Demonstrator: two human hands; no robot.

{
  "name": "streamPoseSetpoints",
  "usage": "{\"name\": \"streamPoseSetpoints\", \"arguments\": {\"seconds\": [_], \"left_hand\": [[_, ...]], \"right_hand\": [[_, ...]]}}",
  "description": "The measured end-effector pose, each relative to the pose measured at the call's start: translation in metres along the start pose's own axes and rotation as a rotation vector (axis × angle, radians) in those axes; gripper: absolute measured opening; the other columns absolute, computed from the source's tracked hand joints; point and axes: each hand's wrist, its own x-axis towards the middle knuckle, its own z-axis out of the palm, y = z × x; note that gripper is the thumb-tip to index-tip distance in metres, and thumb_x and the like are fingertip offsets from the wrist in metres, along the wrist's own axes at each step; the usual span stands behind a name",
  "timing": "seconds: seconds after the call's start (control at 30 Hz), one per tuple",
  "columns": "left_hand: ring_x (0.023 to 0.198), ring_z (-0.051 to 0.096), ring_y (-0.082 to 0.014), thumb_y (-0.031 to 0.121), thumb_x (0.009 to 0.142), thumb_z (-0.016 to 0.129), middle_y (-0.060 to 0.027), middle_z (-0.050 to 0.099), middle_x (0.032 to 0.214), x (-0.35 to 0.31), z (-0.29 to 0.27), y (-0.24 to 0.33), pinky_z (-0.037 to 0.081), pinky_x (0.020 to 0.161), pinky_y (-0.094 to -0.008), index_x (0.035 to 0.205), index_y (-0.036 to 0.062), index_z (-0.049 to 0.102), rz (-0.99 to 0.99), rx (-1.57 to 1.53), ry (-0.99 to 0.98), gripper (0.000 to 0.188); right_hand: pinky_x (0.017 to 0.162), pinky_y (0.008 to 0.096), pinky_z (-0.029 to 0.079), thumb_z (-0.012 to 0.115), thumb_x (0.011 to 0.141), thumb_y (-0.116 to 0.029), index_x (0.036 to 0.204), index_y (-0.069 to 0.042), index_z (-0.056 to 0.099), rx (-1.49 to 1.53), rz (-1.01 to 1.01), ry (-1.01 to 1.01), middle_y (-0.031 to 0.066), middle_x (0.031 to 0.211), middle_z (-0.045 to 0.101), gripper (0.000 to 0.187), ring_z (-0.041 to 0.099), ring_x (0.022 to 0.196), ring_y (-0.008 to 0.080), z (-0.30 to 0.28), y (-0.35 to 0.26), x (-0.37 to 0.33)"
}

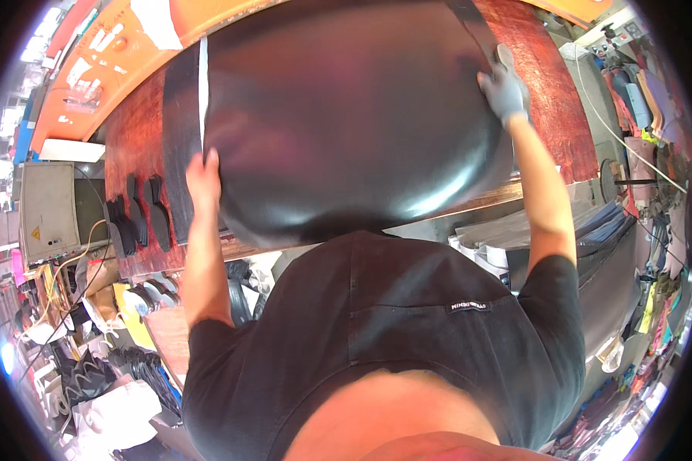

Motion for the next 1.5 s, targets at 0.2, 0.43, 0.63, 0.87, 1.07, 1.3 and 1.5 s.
{"name": "streamPoseSetpoints", "arguments": {"seconds": [0.2,0.43,0.63,0.87,1.07,1.3,1.5], "left_hand": [[0.087,0.061,-0.0215,0.023,0.089,0.059,-0.0116,0.065,0.094,0.119,0.026,0.0,0.047,0.077,-0.0341,0.107,-0.0022,0.059,-0.508,-0.367,-0.277,0.031],[0.099,0.059,-0.0187,0.006,0.089,0.059,-0.0117,0.062,0.107,0.027,-0.006,-0.021,0.045,0.089,-0.0307,0.12,-0.0024,0.05,-0.388,-0.534,-0.389,0.033],[0.047,0.052,-0.0104,0.014,0.088,0.062,-0.002,0.06,0.085,-0.005,-0.022,-0.01,0.04,0.038,-0.022,0.105,0.0056,0.053,-0.58,-0.497,-0.407,0.021],[0.04,0.043,-0.0096,0.021,0.088,0.061,-0.0007,0.05,0.055,-0.002,-0.002,-0.014,0.032,0.034,-0.0267,0.08,0.0055,0.057,-0.44,-0.183,-0.224,0.018],[0.047,0.047,-0.0128,0.033,0.084,0.064,-0.0012,0.052,0.057,0.009,0.003,-0.015,0.037,0.042,-0.033,0.079,0.0046,0.061,-0.433,-0.081,-0.232,0.029],[0.041,0.038,-0.0103,0.033,0.086,0.063,-0.0007,0.049,0.057,0.011,-0.021,0.037,0.028,0.037,-0.0292,0.106,-0.0026,0.058,-0.565,-0.342,-0.126,0.041],[0.074,0.063,-0.0274,0.044,0.087,0.058,-0.0145,0.066,0.076,-0.002,-0.029,0.015,0.046,0.068,-0.0376,0.088,-0.0004,0.065,-0.358,0.107,-0.282,0.045]], "right_hand": [[0.087,0.0333,0.044,0.062,0.083,-0.037,0.118,-0.003,0.057,0.159,0.228,-0.146,0.0103,0.105,0.063,0.049,0.059,0.098,0.0197,0.025,-0.025,0.087],[0.087,0.0255,0.042,0.065,0.081,-0.016,0.118,0.0,0.055,0.86,0.453,-0.262,0.0033,0.102,0.064,0.041,0.057,0.097,0.0129,0.01,0.019,-0.009],[0.089,0.028,0.043,0.066,0.081,-0.017,0.126,0.006,0.048,0.568,0.37,-0.316,0.01,0.108,0.063,0.054,0.057,0.1,0.0169,0.016,0.036,-0.024],[0.087,0.0341,0.045,0.064,0.081,-0.032,0.114,-0.001,0.061,0.247,0.247,-0.266,0.0173,0.104,0.066,0.045,0.061,0.099,0.0294,0.031,0.049,0.001],[0.088,0.0347,0.044,0.06,0.085,-0.039,0.116,0.001,0.059,0.488,0.285,-0.316,0.0133,0.105,0.065,0.051,0.06,0.098,0.0239,0.033,0.049,0.003],[0.033,0.0224,0.03,0.063,0.086,-0.024,0.119,-0.005,0.051,0.921,0.56,-0.375,-0.0018,0.071,0.056,0.039,0.038,0.036,0.0071,0.011,0.066,-0.016],[0.058,0.0268,0.047,0.061,0.086,-0.043,0.107,-0.004,0.062,0.249,0.363,-0.291,0.0007,0.087,0.064,0.043,0.058,0.073,0.0144,0.014,0.053,-0.038]]}}
